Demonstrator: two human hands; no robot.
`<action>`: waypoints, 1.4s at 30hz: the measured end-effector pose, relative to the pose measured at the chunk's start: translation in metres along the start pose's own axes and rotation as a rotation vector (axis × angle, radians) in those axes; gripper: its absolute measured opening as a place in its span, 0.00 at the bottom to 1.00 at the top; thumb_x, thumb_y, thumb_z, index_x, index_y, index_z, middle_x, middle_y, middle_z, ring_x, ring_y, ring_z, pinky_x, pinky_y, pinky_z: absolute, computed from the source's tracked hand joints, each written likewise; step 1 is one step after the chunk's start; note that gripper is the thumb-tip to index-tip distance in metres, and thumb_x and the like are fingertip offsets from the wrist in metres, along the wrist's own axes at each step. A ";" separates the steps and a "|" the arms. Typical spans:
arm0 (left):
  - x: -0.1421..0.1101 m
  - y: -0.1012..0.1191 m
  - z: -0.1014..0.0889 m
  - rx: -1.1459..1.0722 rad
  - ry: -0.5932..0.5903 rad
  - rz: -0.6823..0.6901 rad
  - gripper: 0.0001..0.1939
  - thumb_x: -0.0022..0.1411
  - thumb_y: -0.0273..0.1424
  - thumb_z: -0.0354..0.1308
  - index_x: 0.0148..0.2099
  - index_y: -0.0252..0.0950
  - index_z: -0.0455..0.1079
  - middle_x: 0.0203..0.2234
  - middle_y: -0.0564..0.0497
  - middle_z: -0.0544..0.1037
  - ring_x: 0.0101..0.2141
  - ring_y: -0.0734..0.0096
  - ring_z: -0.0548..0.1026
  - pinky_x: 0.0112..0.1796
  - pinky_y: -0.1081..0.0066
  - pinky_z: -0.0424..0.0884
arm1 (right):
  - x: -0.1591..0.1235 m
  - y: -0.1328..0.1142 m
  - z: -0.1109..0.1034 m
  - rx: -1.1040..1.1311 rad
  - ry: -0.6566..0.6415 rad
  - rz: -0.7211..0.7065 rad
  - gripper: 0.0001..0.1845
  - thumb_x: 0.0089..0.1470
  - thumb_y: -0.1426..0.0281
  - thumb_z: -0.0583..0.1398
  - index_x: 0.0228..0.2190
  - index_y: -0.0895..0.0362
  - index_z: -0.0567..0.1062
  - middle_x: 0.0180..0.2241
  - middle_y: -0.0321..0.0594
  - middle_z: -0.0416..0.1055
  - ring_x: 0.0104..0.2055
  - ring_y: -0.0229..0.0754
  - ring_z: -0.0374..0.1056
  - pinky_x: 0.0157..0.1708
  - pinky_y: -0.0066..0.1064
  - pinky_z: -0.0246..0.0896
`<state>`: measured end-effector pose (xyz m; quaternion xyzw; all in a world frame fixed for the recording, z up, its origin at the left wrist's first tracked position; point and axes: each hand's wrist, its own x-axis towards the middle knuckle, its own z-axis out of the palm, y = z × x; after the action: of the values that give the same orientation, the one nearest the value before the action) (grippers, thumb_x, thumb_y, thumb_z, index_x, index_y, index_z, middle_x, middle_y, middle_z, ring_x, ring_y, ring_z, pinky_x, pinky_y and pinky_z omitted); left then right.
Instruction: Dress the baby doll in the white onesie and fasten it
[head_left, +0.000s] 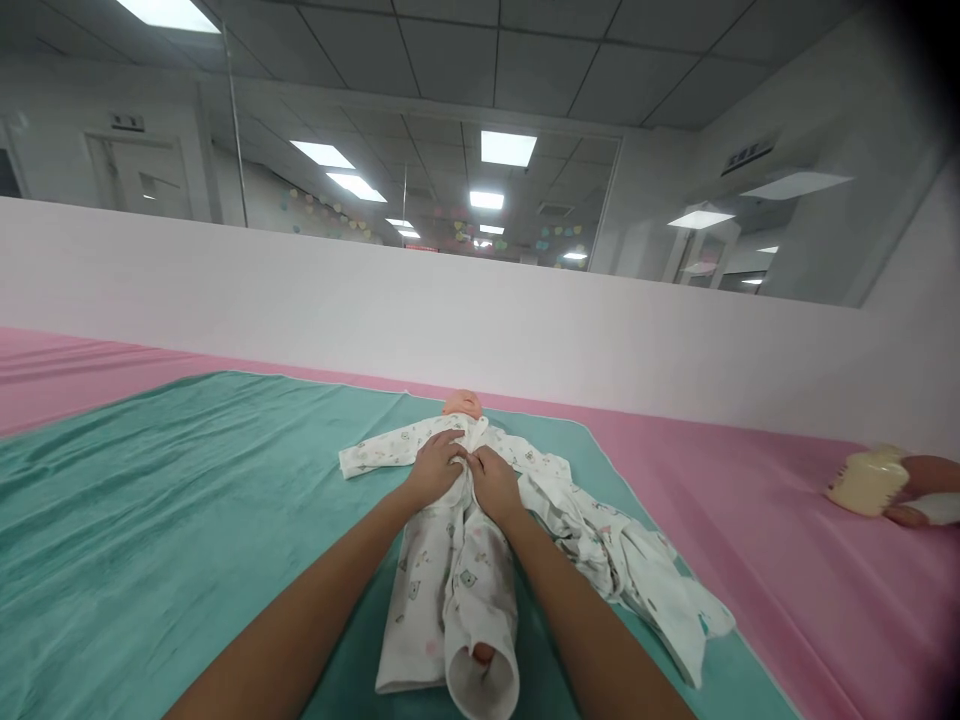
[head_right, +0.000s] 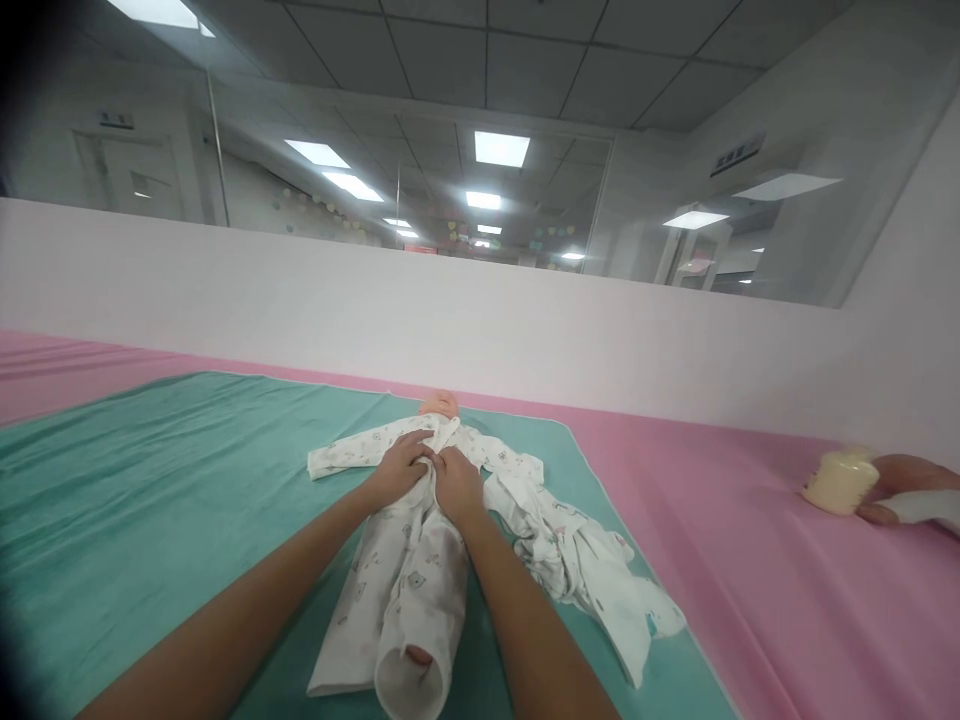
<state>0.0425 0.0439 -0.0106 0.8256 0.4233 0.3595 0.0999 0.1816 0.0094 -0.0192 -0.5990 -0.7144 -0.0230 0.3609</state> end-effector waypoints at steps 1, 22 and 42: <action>0.000 0.001 0.000 0.006 -0.005 -0.003 0.12 0.51 0.24 0.50 0.34 0.41 0.73 0.54 0.54 0.65 0.56 0.61 0.57 0.55 0.58 0.54 | 0.000 0.001 0.001 0.002 0.015 0.005 0.15 0.60 0.64 0.44 0.28 0.55 0.65 0.29 0.36 0.66 0.31 0.37 0.61 0.29 0.26 0.47; -0.023 -0.082 -0.071 0.189 0.531 -0.758 0.09 0.57 0.26 0.46 0.38 0.39 0.64 0.34 0.45 0.72 0.35 0.59 0.70 0.30 0.67 0.62 | -0.006 0.111 -0.043 -0.049 0.073 0.555 0.12 0.46 0.68 0.51 0.14 0.54 0.61 0.18 0.41 0.64 0.23 0.43 0.61 0.24 0.30 0.51; -0.001 -0.072 -0.017 -0.562 0.022 -0.394 0.30 0.52 0.49 0.55 0.50 0.33 0.64 0.48 0.42 0.70 0.47 0.62 0.68 0.47 0.69 0.63 | 0.063 0.054 0.028 0.517 0.030 0.313 0.23 0.45 0.48 0.54 0.28 0.56 0.67 0.28 0.36 0.66 0.34 0.42 0.62 0.36 0.32 0.55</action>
<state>-0.0147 0.0858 -0.0322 0.6642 0.4602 0.4448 0.3863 0.2134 0.0902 -0.0268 -0.5899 -0.5900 0.2066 0.5111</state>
